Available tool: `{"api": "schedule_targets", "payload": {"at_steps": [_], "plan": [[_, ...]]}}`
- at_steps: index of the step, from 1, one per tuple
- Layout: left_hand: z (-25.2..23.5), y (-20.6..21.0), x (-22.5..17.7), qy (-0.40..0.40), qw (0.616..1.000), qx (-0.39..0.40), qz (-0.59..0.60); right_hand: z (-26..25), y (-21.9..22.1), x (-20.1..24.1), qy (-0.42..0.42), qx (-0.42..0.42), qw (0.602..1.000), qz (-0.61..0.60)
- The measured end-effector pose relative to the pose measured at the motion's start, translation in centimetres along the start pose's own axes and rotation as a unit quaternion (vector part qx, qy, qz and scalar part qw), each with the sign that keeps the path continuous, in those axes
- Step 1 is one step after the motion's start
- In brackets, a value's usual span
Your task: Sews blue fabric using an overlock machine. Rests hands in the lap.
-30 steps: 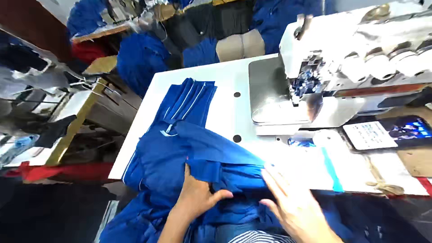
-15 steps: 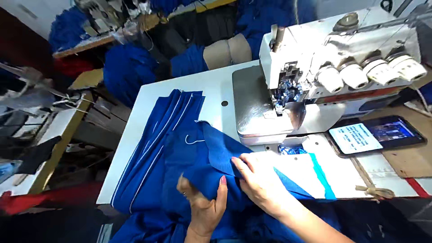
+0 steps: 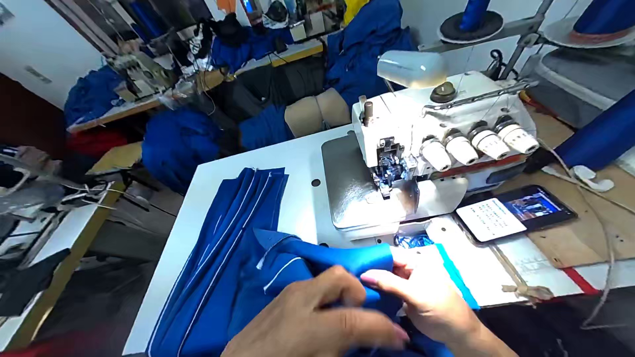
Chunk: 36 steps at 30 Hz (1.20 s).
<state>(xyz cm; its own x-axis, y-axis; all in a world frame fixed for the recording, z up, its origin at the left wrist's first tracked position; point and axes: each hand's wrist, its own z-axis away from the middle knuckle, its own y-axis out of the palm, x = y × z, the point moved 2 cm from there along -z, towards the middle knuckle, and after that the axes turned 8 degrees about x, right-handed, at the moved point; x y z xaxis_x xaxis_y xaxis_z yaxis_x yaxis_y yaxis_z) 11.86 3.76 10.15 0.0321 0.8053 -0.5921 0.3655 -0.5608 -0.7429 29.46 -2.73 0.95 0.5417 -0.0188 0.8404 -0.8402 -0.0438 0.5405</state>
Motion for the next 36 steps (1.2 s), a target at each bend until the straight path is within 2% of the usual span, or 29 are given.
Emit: {"api": "schedule_targets", "payload": {"at_steps": [4,7,12,14,16,18,20,22,24,26,28,31,33,36], "plan": [[0.4,3.1,5.2,-0.127,0.984,-0.050,-0.110,0.0,-0.1,-2.5,0.040,-0.063,0.997,-0.019],[1.5,3.3,6.3,-0.193,0.970,-0.035,-0.143,0.8,0.1,-3.9,0.026,-0.069,0.997,-0.015],[3.3,2.0,7.1,-0.264,0.962,0.024,-0.069,1.5,-1.3,-3.8,0.010,-0.096,0.995,0.036],[3.0,2.1,6.7,-0.282,0.959,0.032,-0.029,1.8,-1.5,-3.8,-0.021,-0.106,0.992,0.068],[2.4,2.2,5.9,-0.266,0.964,-0.003,0.014,1.9,-0.9,-3.2,-0.075,-0.118,0.985,0.099],[1.3,1.3,4.4,-0.192,0.976,-0.083,0.061,2.0,0.2,-1.8,-0.141,-0.107,0.975,0.134],[0.3,-0.2,2.5,-0.115,0.983,-0.121,0.074,2.2,0.9,-0.6,-0.174,-0.096,0.968,0.152],[-0.3,-0.5,2.2,-0.084,0.986,-0.113,0.091,1.9,0.0,-1.1,-0.144,-0.088,0.976,0.139],[-0.3,1.3,3.4,-0.131,0.981,-0.111,0.087,1.6,-1.3,-2.7,-0.084,-0.095,0.988,0.084],[-0.5,3.0,3.9,-0.173,0.969,-0.115,0.131,1.4,-1.5,-2.8,-0.064,-0.103,0.990,0.068],[-0.9,3.7,3.2,-0.161,0.962,-0.133,0.174,1.4,-1.2,-2.1,-0.061,-0.097,0.990,0.087],[-1.2,4.0,3.6,-0.167,0.965,-0.166,0.118,0.7,-1.8,-1.4,-0.039,-0.093,0.990,0.102],[-1.3,4.0,3.5,-0.145,0.968,-0.175,0.110,0.6,-2.0,-0.9,-0.031,-0.093,0.992,0.083],[-1.9,3.3,1.7,-0.073,0.977,-0.124,0.155,0.7,-1.8,-0.3,-0.053,-0.085,0.990,0.100]]}}
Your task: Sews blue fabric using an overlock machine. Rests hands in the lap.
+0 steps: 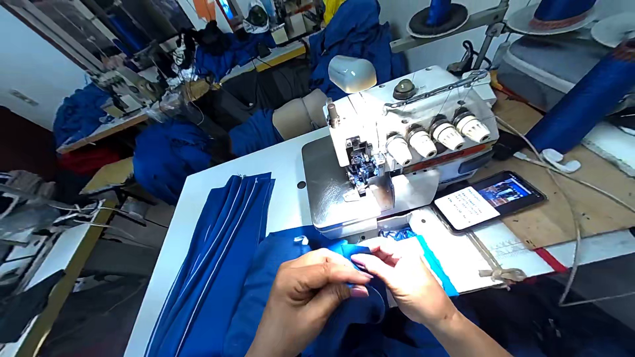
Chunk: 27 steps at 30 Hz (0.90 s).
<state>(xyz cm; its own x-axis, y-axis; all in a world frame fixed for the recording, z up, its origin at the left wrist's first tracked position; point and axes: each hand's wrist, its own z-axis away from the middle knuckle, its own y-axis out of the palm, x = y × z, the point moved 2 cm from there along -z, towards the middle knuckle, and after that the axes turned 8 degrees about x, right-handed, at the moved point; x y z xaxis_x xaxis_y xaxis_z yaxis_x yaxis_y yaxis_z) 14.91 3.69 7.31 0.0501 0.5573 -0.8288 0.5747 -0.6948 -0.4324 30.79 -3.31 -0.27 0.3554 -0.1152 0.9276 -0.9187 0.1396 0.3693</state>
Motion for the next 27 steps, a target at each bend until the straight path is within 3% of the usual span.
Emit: {"api": "schedule_targets", "payload": {"at_steps": [2,6,13,24,27], "plan": [[0.0,0.1,0.3,-0.034,0.999,0.018,-0.032,0.3,0.1,0.0,-0.014,-0.001,0.999,0.032],[0.2,1.1,2.0,-0.116,0.991,-0.068,-0.020,0.8,0.0,-0.1,-0.024,-0.001,0.999,0.042],[0.4,1.6,2.6,-0.116,0.986,-0.078,-0.087,1.3,-0.6,0.1,-0.027,0.023,0.996,0.082],[0.5,1.6,2.1,-0.164,0.978,-0.083,-0.093,1.6,-1.1,0.6,-0.019,0.092,0.992,0.083],[0.5,1.3,2.5,-0.111,0.990,-0.059,-0.067,1.5,-1.2,0.5,-0.049,0.110,0.990,0.071]]}}
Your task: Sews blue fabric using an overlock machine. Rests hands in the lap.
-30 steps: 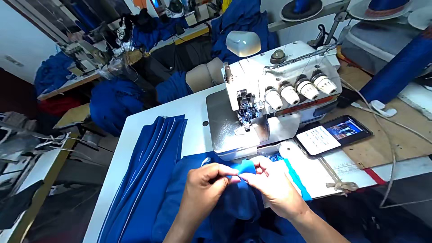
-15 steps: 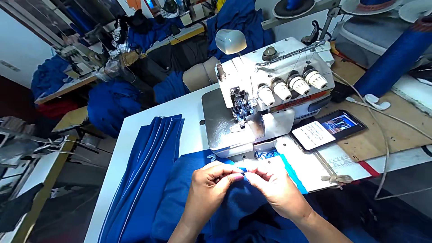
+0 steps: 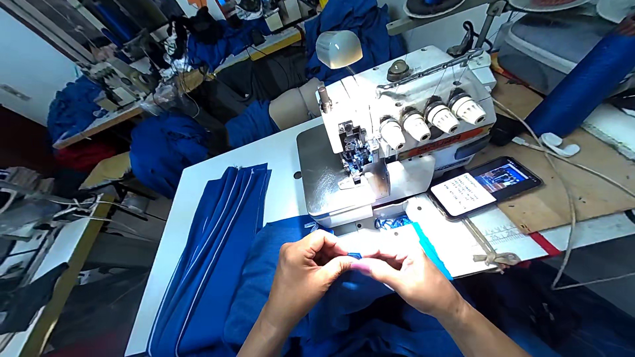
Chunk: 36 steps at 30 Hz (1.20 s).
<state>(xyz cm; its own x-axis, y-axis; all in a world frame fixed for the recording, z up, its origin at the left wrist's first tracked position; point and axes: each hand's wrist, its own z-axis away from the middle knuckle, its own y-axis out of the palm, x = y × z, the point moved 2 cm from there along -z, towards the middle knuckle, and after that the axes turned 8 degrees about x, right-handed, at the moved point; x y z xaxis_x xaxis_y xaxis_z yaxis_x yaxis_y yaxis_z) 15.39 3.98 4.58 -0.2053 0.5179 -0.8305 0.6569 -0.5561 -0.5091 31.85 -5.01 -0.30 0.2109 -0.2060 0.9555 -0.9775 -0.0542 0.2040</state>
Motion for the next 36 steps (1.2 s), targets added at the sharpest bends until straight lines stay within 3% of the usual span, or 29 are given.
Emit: {"api": "schedule_targets", "payload": {"at_steps": [4,7,10,13,15,17,19,20,21,22,24,27,30,33,36], "plan": [[0.0,-2.6,0.3,0.080,0.979,0.177,0.061,0.0,0.2,0.0,0.008,-0.007,1.000,0.013],[1.2,-4.9,1.4,0.098,0.944,0.297,-0.108,0.7,0.0,2.5,-0.058,-0.038,0.996,0.061],[3.6,-7.0,4.6,0.068,0.890,0.351,-0.283,1.9,-1.9,6.4,-0.135,-0.047,0.982,0.122],[6.1,-10.6,5.3,0.024,0.890,0.289,-0.352,1.9,-4.7,6.2,-0.120,-0.155,0.970,0.143],[6.8,-14.8,2.2,-0.003,0.897,0.221,-0.383,2.5,-5.3,6.4,-0.119,-0.234,0.951,0.162],[6.9,-19.0,-3.6,-0.100,0.899,0.154,-0.398,3.0,-4.3,8.1,-0.151,-0.253,0.928,0.229],[5.8,-20.9,-7.4,-0.227,0.863,0.076,-0.445,1.4,-2.3,8.7,-0.161,-0.252,0.915,0.271],[4.6,-21.1,-7.7,-0.287,0.836,0.062,-0.463,-0.3,-1.0,8.2,-0.160,-0.239,0.916,0.280],[3.7,-21.2,-6.6,-0.299,0.826,0.055,-0.475,-2.3,0.2,7.1,-0.159,-0.220,0.924,0.270],[3.1,-21.0,-4.9,-0.250,0.842,0.048,-0.475,-4.2,1.3,5.9,-0.147,-0.194,0.937,0.249],[1.2,-18.2,-2.0,-0.051,0.888,0.026,-0.457,-6.9,2.9,3.5,-0.106,-0.131,0.964,0.208],[-1.9,-10.7,-1.1,0.049,0.959,0.091,-0.264,-8.1,3.7,1.6,-0.074,-0.060,0.979,0.178],[-3.7,-6.7,0.1,0.097,0.972,0.128,-0.171,-7.7,3.1,0.8,-0.067,-0.059,0.981,0.170],[-4.5,-5.5,0.7,0.088,0.989,0.077,-0.092,-7.4,2.5,1.0,-0.050,-0.085,0.981,0.167],[-4.7,-5.1,0.3,0.064,0.995,0.003,-0.070,-6.2,2.8,1.1,-0.084,-0.137,0.974,0.161]]}}
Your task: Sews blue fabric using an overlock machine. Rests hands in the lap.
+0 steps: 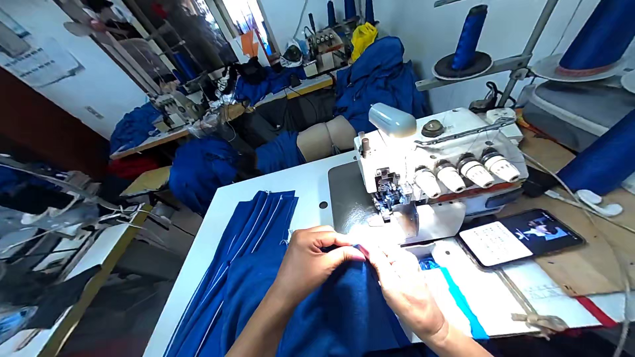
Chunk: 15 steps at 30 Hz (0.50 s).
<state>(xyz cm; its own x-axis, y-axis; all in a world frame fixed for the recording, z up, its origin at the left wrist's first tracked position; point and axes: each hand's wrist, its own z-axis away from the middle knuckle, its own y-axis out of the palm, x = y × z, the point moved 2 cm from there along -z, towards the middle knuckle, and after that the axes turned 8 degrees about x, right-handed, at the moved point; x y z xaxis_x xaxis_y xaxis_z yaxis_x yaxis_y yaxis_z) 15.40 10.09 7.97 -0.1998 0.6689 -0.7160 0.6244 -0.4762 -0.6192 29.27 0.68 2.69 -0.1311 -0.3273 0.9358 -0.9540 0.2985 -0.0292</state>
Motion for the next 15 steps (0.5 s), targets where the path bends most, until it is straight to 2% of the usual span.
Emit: {"api": "schedule_targets", "payload": {"at_steps": [3,6,8,11,15], "plan": [[0.1,-1.2,-1.0,0.039,0.998,-0.021,-0.042,4.5,0.6,-1.2,-0.088,-0.021,0.996,-0.006],[0.0,-2.4,-1.4,0.071,0.993,-0.037,-0.089,9.3,0.5,-4.1,-0.116,-0.033,0.992,0.023],[0.0,-2.6,-1.9,0.083,0.992,-0.037,-0.083,11.2,-0.3,-4.7,-0.111,-0.045,0.990,0.069],[-0.4,-3.7,-3.4,0.140,0.988,-0.029,-0.055,12.4,-1.9,-3.0,-0.084,-0.056,0.991,0.089],[-0.7,-3.7,-3.2,0.208,0.978,-0.028,-0.001,12.4,-3.1,-1.7,-0.024,-0.053,0.998,-0.002]]}}
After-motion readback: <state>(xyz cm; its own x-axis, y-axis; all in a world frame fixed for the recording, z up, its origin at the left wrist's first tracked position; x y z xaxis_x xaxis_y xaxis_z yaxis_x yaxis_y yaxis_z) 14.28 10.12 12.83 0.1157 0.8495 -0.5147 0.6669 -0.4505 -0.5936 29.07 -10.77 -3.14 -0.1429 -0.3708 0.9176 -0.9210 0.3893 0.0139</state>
